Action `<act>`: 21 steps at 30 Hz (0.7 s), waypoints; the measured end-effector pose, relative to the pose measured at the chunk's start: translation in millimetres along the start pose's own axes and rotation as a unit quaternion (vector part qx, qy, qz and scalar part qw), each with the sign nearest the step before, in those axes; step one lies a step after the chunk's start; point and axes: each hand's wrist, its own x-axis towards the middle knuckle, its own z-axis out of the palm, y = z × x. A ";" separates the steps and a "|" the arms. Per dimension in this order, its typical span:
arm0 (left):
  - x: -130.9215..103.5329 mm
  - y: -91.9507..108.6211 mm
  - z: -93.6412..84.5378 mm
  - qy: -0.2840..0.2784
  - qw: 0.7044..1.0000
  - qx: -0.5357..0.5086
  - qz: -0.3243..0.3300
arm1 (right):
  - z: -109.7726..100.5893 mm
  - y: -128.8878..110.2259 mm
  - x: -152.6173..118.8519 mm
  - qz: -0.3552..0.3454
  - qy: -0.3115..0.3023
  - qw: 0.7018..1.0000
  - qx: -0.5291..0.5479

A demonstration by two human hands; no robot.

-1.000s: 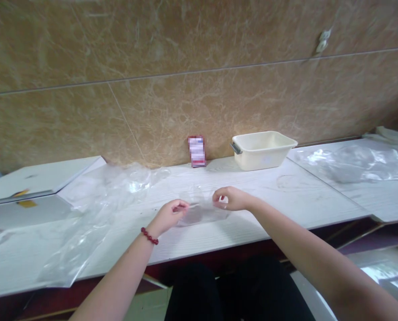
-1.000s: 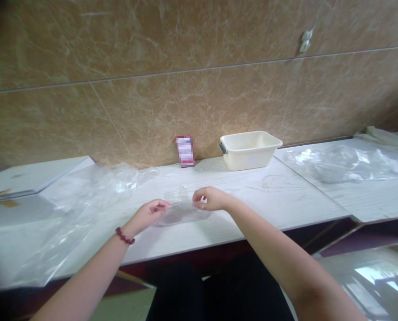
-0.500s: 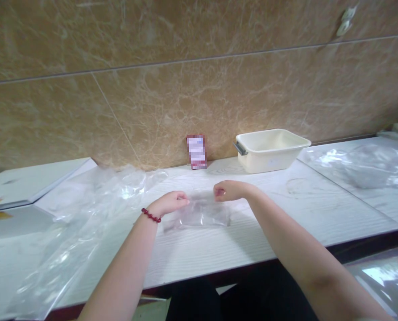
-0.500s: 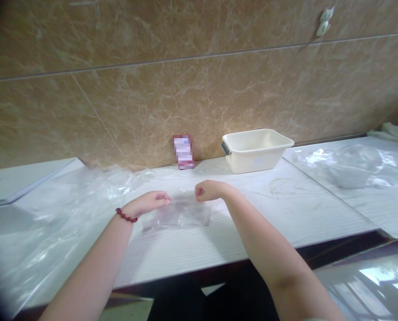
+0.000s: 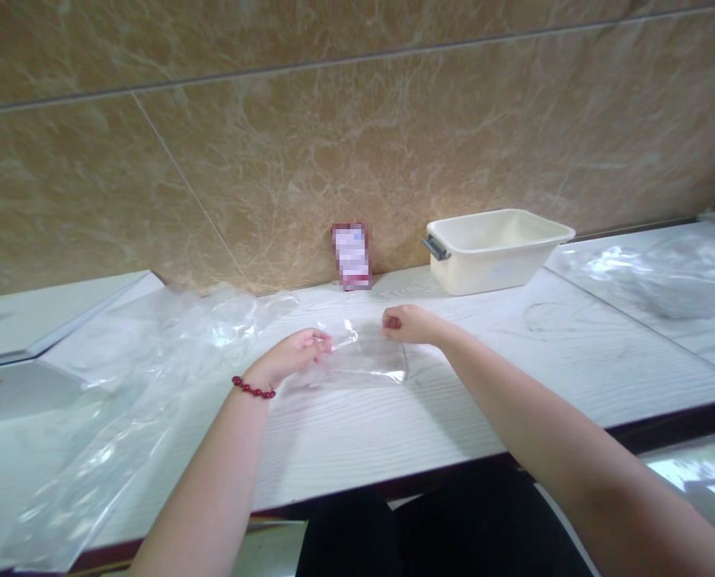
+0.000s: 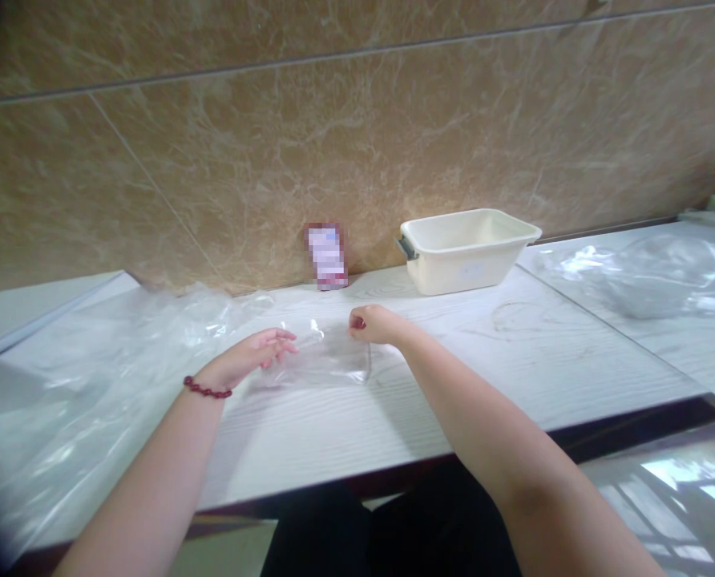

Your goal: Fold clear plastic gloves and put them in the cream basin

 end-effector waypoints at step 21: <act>-0.6 -5.6 5.0 -0.184 0.980 0.067 -0.035 | 4.9 4.6 3.1 0.032 0.037 0.999 -0.019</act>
